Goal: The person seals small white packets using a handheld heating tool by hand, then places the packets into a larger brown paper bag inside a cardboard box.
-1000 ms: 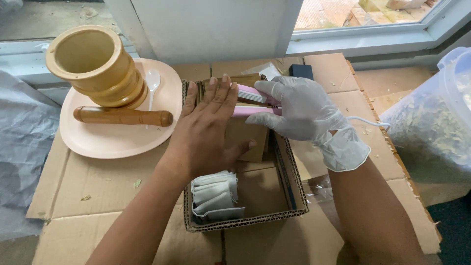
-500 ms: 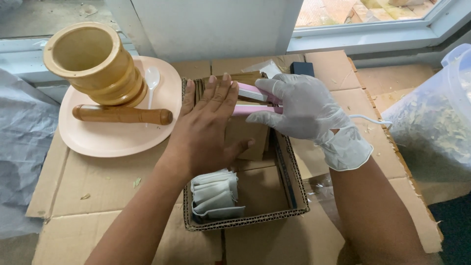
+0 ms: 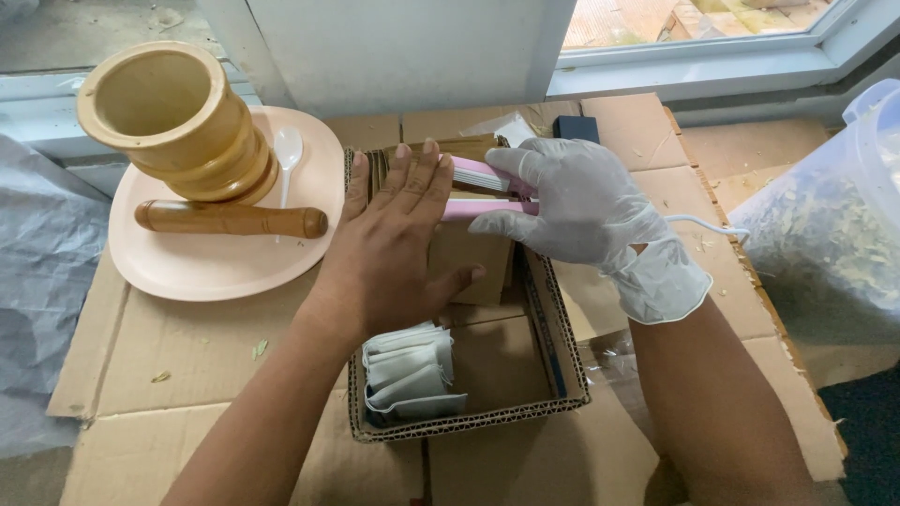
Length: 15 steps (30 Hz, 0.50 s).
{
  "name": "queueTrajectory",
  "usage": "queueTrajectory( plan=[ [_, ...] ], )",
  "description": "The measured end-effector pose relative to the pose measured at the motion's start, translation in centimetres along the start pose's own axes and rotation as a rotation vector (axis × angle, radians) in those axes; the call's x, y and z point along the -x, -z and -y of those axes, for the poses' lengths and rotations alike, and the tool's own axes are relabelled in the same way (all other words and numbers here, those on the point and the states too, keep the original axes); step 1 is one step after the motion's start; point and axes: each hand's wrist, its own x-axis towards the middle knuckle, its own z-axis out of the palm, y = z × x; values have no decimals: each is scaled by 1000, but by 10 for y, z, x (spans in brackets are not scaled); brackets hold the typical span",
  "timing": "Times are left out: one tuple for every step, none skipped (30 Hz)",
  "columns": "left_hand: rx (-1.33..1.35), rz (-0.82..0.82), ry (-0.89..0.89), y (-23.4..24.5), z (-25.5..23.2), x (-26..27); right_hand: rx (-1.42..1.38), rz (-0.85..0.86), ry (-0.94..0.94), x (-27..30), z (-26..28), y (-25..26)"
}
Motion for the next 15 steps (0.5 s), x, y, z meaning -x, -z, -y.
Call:
queueTrajectory(
  plan=[
    [0,0,0,0,0,0,0,0,0,0,-1,-2],
    [-4,-4,-3,-1,0,1,-3,-36,26,1,-3,-4],
    [-9,-8,-6,-1,0,1,-6,-72,53,1,-4,-5],
    [-9,-10,-6,0,1,0,-5,-73,53,1,-4,-5],
    [-6,-2,-4,0,1,0,-2,-57,38,1,-3,-4],
    [-3,5,-2,0,1,0,2,-41,23,0,-3,-4],
    [0,8,3,6,-1,1,0,-35,25,1,0,-2],
    [53,53,26,11,-3,1,-13,-12,8,2,3,2],
    [100,91,45,18,-4,-1,-23,2,-11,2,4,6],
    [98,88,44,24,-2,0,-21,0,-9,4,3,9],
    [126,80,70,29,-1,2,-35,-61,27,8,3,12],
    [154,71,95,34,0,3,-48,-121,63,11,1,15],
    [155,71,85,35,1,3,-46,-125,54,15,-1,16],
    [156,37,87,36,1,2,-68,-167,6,19,-4,17],
    [162,6,85,36,1,0,-88,-207,-47,24,-7,19]
  ],
)
